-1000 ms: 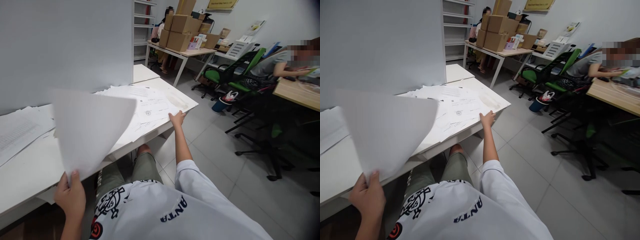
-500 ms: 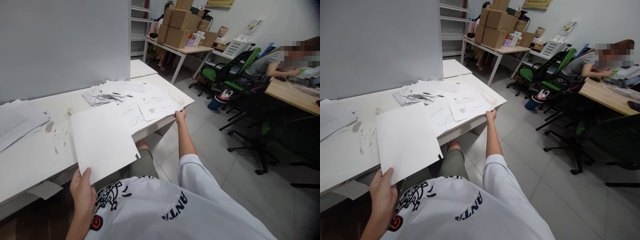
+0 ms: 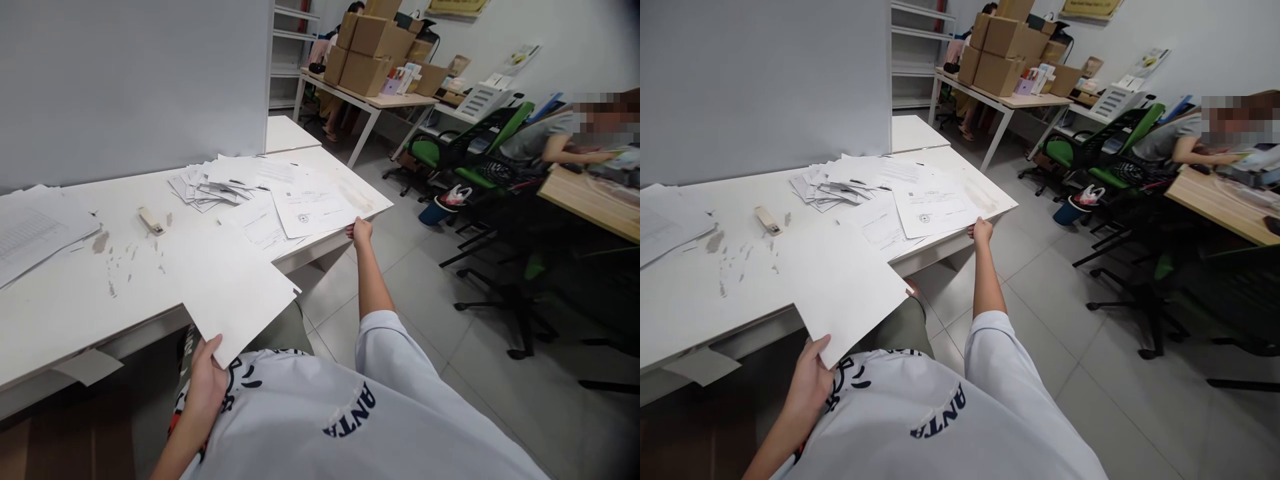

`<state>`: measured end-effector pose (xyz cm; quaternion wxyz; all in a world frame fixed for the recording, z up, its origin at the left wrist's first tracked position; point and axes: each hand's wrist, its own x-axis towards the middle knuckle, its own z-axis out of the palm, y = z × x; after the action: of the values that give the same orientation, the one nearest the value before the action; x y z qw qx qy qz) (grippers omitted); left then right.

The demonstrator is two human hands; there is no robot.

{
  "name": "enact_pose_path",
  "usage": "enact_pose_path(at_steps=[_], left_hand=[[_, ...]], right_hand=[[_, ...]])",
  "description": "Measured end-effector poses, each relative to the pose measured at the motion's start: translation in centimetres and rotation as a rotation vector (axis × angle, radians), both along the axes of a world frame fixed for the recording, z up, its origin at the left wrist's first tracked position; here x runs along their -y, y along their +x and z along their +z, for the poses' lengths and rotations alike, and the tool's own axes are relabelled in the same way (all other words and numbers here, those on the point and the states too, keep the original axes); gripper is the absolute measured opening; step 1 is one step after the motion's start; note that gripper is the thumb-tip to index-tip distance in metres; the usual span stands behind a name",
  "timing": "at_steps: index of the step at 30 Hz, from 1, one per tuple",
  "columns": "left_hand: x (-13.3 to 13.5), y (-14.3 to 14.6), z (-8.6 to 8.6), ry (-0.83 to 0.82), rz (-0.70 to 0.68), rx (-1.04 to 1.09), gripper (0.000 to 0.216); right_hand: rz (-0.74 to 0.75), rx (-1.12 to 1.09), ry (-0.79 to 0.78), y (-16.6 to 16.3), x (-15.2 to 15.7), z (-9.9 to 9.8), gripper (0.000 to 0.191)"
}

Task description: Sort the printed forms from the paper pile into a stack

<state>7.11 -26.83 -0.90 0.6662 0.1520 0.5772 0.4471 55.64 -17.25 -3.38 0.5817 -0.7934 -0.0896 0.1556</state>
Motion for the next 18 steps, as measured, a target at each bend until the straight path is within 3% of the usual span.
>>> enact_pose_path(at_steps=[3, 5, 6, 8, 10, 12, 15, 18], left_hand=[[0.4, 0.6, -0.5, -0.075, -0.072, 0.117, 0.029], [0.5, 1.0, -0.7, -0.092, -0.094, 0.169, 0.031], [0.4, 1.2, -0.7, -0.090, -0.093, 0.186, 0.030], [0.2, 1.4, -0.5, -0.065, -0.090, 0.190, 0.027], [-0.2, 1.5, -0.2, -0.041, -0.061, 0.128, 0.022], [-0.5, 1.2, -0.1, -0.017, 0.027, -0.002, 0.020], [-0.6, 0.1, -1.0, 0.094, 0.205, -0.219, 0.025], [-0.1, -1.4, -3.0, 0.283, 0.253, -0.373, 0.031]], right_hand=[[-0.008, 0.199, -0.054, -2.8, 1.3, 0.6, 0.036], [0.110, 0.469, -0.091, -6.3, 1.9, 0.9, 0.034], [0.275, 0.598, -0.092, -8.3, 2.0, 1.0, 0.033], [0.757, 0.781, -0.041, -12.4, 2.1, 1.1, 0.027], [1.174, 0.876, 0.010, -15.8, 1.8, 1.0, 0.039], [1.364, 0.901, 0.051, -18.2, 1.5, 0.6, 0.048], [1.324, 0.837, 0.188, -19.9, 0.8, -0.4, 0.039], [1.133, 0.690, 0.371, -20.4, -0.2, -0.6, 0.032]])
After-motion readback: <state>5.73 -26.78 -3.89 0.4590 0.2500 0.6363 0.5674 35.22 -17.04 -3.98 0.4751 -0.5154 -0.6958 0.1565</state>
